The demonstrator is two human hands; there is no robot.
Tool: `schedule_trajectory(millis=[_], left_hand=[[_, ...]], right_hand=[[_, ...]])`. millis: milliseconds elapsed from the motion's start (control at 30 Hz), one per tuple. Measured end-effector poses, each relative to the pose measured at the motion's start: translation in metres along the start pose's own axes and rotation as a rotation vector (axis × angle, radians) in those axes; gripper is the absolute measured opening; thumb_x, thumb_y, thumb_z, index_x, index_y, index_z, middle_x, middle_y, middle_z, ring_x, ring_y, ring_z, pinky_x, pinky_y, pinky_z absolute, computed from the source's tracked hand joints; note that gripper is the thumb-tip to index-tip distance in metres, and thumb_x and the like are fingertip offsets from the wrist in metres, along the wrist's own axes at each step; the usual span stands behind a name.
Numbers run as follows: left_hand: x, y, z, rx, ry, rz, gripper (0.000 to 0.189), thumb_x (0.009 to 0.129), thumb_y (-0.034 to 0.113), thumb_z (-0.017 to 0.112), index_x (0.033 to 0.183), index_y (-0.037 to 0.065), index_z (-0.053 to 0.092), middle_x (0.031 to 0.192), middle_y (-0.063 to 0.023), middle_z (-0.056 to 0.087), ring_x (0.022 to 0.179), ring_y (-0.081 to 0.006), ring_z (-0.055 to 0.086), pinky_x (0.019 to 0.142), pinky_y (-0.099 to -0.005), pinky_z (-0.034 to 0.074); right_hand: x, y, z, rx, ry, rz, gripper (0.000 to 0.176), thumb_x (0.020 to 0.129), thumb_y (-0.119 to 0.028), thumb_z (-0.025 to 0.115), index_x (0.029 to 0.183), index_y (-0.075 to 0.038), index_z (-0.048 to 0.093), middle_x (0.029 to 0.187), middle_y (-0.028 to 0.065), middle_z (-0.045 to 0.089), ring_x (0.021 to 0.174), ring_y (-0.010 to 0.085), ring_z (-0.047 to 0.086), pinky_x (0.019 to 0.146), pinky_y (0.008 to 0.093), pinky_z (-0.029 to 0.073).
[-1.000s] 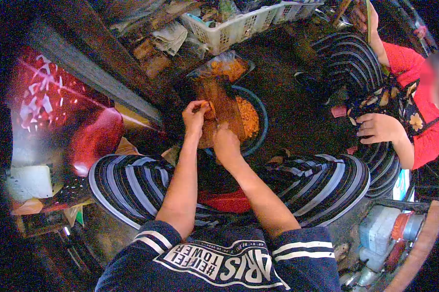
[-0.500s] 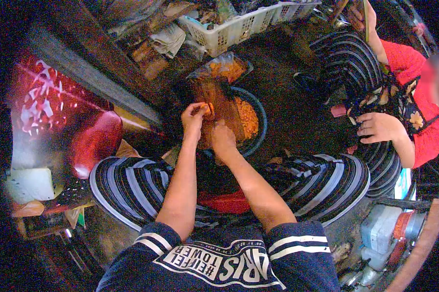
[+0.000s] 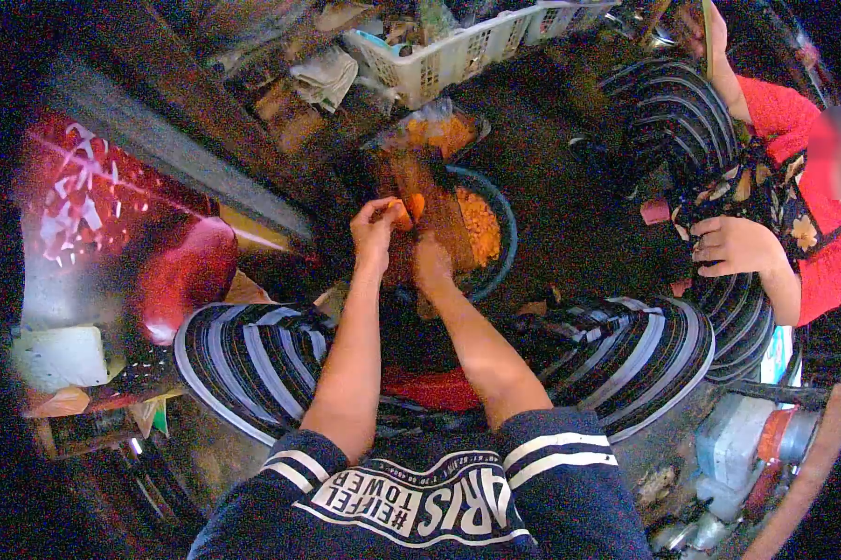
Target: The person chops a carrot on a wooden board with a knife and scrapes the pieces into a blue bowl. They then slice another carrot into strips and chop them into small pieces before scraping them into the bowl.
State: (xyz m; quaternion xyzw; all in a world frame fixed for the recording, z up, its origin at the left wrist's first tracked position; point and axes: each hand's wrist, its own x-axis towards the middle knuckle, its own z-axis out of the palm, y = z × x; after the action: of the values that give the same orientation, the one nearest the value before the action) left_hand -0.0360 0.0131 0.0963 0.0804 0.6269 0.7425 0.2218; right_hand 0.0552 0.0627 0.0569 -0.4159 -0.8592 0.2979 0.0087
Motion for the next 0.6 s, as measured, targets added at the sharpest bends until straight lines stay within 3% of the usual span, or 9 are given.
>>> schedule_trajectory(millis=[267, 600], left_hand=[[0.001, -0.003, -0.002, -0.039, 0.028, -0.051, 0.016, 0.074, 0.009, 0.07, 0.088, 0.003, 0.065, 0.092, -0.0047, 0.064, 0.084, -0.0121, 0.056, 0.078, -0.0249, 0.043], [-0.001, 0.001, -0.001, -0.057, 0.03, -0.09, 0.015, 0.074, 0.008, 0.07, 0.088, 0.004, 0.065, 0.092, -0.0045, 0.064, 0.084, -0.0117, 0.057, 0.078, -0.0247, 0.043]], right_hand=[[-0.015, 0.012, -0.011, 0.064, 0.028, -0.023, 0.033, 0.084, -0.027, 0.051, 0.096, 0.003, 0.051, 0.078, 0.0264, 0.061, 0.076, 0.0411, 0.06, 0.07, 0.0488, 0.048], [-0.036, 0.018, -0.046, 0.184, 0.102, -0.005, 0.032, 0.083, -0.025, 0.05, 0.093, 0.006, 0.054, 0.078, 0.0292, 0.059, 0.078, 0.0431, 0.058, 0.068, 0.0495, 0.047]])
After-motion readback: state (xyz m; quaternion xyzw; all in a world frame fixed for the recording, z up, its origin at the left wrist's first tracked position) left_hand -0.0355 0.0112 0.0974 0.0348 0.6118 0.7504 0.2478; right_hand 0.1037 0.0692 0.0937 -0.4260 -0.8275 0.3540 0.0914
